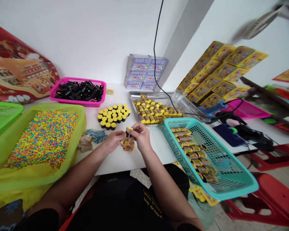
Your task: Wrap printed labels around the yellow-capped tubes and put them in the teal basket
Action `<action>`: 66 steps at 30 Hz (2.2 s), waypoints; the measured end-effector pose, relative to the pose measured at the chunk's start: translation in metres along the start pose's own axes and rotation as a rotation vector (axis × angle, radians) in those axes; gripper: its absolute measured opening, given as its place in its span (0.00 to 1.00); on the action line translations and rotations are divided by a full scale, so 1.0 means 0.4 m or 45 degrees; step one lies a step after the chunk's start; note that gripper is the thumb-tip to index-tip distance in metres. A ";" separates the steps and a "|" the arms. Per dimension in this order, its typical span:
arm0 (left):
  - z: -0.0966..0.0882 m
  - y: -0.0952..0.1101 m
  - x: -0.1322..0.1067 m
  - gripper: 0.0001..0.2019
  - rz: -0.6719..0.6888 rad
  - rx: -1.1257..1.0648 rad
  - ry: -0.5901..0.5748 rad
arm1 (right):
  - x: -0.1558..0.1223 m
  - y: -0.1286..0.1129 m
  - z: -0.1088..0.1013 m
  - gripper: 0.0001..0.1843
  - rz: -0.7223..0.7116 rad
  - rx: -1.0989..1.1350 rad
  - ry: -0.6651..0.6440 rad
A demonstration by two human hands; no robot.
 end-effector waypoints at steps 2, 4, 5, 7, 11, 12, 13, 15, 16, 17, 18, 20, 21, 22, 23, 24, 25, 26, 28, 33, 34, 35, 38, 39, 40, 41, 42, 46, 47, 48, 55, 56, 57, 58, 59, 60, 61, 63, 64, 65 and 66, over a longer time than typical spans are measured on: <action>0.000 -0.009 0.001 0.19 -0.023 -0.040 -0.012 | -0.004 -0.004 -0.001 0.22 -0.084 -0.074 0.041; -0.004 -0.013 0.003 0.19 -0.004 -0.061 -0.006 | -0.009 -0.007 -0.001 0.20 -0.164 -0.153 0.072; -0.006 -0.013 0.004 0.18 0.009 -0.073 0.002 | -0.010 -0.004 0.001 0.20 -0.168 -0.168 0.064; -0.010 -0.013 0.006 0.18 0.023 -0.100 0.021 | -0.011 0.008 0.005 0.21 -0.105 -0.132 0.018; -0.005 -0.013 0.003 0.18 0.002 -0.138 0.035 | -0.017 0.033 -0.004 0.20 0.016 -0.072 -0.055; 0.000 -0.014 0.001 0.18 -0.016 -0.137 0.021 | -0.019 0.037 -0.011 0.20 0.025 -0.075 -0.055; 0.007 -0.015 -0.002 0.18 -0.034 -0.129 0.001 | -0.021 0.042 -0.019 0.19 0.033 -0.076 -0.051; 0.018 -0.017 -0.007 0.17 -0.054 -0.086 -0.035 | -0.024 0.049 -0.035 0.18 0.048 -0.076 -0.050; 0.022 -0.018 -0.009 0.17 -0.057 -0.057 -0.044 | -0.025 0.052 -0.041 0.18 0.052 -0.074 -0.053; 0.024 -0.019 -0.011 0.17 -0.054 -0.031 -0.046 | -0.027 0.053 -0.047 0.18 0.051 -0.069 -0.054; 0.025 -0.021 -0.012 0.17 -0.050 -0.016 -0.046 | -0.029 0.054 -0.052 0.18 0.044 -0.059 -0.049; 0.027 -0.029 -0.012 0.16 -0.079 -0.029 -0.070 | -0.033 0.055 -0.058 0.17 0.018 -0.016 -0.018; 0.028 -0.034 -0.012 0.15 -0.103 -0.057 -0.088 | -0.036 0.057 -0.059 0.17 0.008 0.012 0.000; 0.029 -0.039 -0.012 0.15 -0.128 -0.093 -0.105 | -0.039 0.059 -0.058 0.17 0.001 0.040 0.013; 0.030 -0.044 -0.011 0.15 -0.156 -0.126 -0.120 | -0.042 0.062 -0.056 0.16 -0.003 0.070 0.023; 0.030 -0.047 -0.012 0.15 -0.181 -0.151 -0.132 | -0.044 0.066 -0.053 0.16 -0.002 0.100 0.026; 0.031 -0.049 -0.012 0.16 -0.201 -0.165 -0.141 | -0.045 0.069 -0.050 0.16 0.003 0.129 0.023; 0.032 -0.048 -0.014 0.16 -0.211 -0.164 -0.149 | -0.044 0.071 -0.048 0.16 0.008 0.155 0.018; 0.035 -0.039 -0.017 0.17 -0.182 -0.105 -0.135 | -0.040 0.071 -0.044 0.15 0.034 0.167 -0.023; 0.033 0.024 -0.034 0.16 0.156 0.418 0.097 | -0.030 0.061 -0.045 0.17 0.174 -0.189 -0.139; 0.033 0.034 -0.037 0.16 0.208 0.535 0.131 | -0.029 0.058 -0.048 0.18 0.178 -0.290 -0.145; 0.031 0.041 -0.038 0.16 0.242 0.629 0.161 | -0.027 0.056 -0.049 0.19 0.176 -0.369 -0.155; 0.031 0.044 -0.033 0.16 0.293 0.828 0.156 | -0.023 0.055 -0.054 0.20 0.178 -0.503 -0.159; 0.032 0.042 -0.032 0.16 0.298 0.868 0.150 | -0.022 0.055 -0.057 0.20 0.190 -0.541 -0.148; 0.033 0.038 -0.031 0.17 0.295 0.897 0.141 | -0.023 0.054 -0.059 0.20 0.205 -0.577 -0.136; 0.034 0.034 -0.031 0.17 0.285 0.917 0.130 | -0.025 0.053 -0.062 0.19 0.223 -0.605 -0.124; 0.036 0.030 -0.032 0.17 0.268 0.927 0.117 | -0.028 0.052 -0.064 0.19 0.242 -0.622 -0.115; 0.038 0.017 -0.034 0.18 0.176 0.903 0.058 | -0.041 0.040 -0.066 0.18 0.266 -0.606 -0.115; 0.037 0.016 -0.034 0.18 0.160 0.881 0.055 | -0.043 0.037 -0.065 0.18 0.258 -0.597 -0.120; 0.035 0.015 -0.033 0.18 0.149 0.855 0.051 | -0.044 0.035 -0.065 0.18 0.245 -0.589 -0.129; 0.034 0.012 -0.035 0.16 0.259 0.931 0.039 | -0.040 0.021 -0.060 0.16 0.146 -0.751 -0.138; 0.037 0.015 -0.037 0.16 0.323 1.014 0.065 | -0.039 0.019 -0.060 0.17 0.155 -0.794 -0.132; 0.040 0.019 -0.040 0.16 0.396 1.105 0.099 | -0.038 0.015 -0.059 0.17 0.160 -0.844 -0.124; 0.043 0.023 -0.044 0.16 0.470 1.195 0.139 | -0.038 0.011 -0.057 0.18 0.162 -0.900 -0.114; 0.045 0.028 -0.048 0.15 0.535 1.274 0.182 | -0.038 0.006 -0.055 0.18 0.162 -0.958 -0.103; 0.046 0.031 -0.051 0.15 0.578 1.337 0.222 | -0.039 0.003 -0.052 0.19 0.163 -1.006 -0.091; 0.046 0.033 -0.052 0.15 0.592 1.375 0.250 | -0.041 0.001 -0.048 0.20 0.171 -1.040 -0.078; 0.041 0.032 -0.051 0.15 0.552 1.365 0.258 | -0.044 0.003 -0.042 0.21 0.191 -1.069 -0.061; 0.039 0.028 -0.048 0.15 0.506 1.320 0.233 | -0.045 0.006 -0.039 0.22 0.194 -1.069 -0.061; 0.038 0.024 -0.046 0.15 0.451 1.257 0.200 | -0.046 0.009 -0.038 0.22 0.197 -1.063 -0.063; 0.037 0.021 -0.043 0.15 0.395 1.185 0.164 | -0.046 0.013 -0.038 0.22 0.201 -1.052 -0.066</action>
Point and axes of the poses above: each hand's wrist, its own x-axis towards the middle knuckle, its own z-axis out of the palm, y = z × x, the point moved 6 cm from there along x, towards the middle knuckle, and after that the axes turned 1 degree about z, right-handed, at the moved point
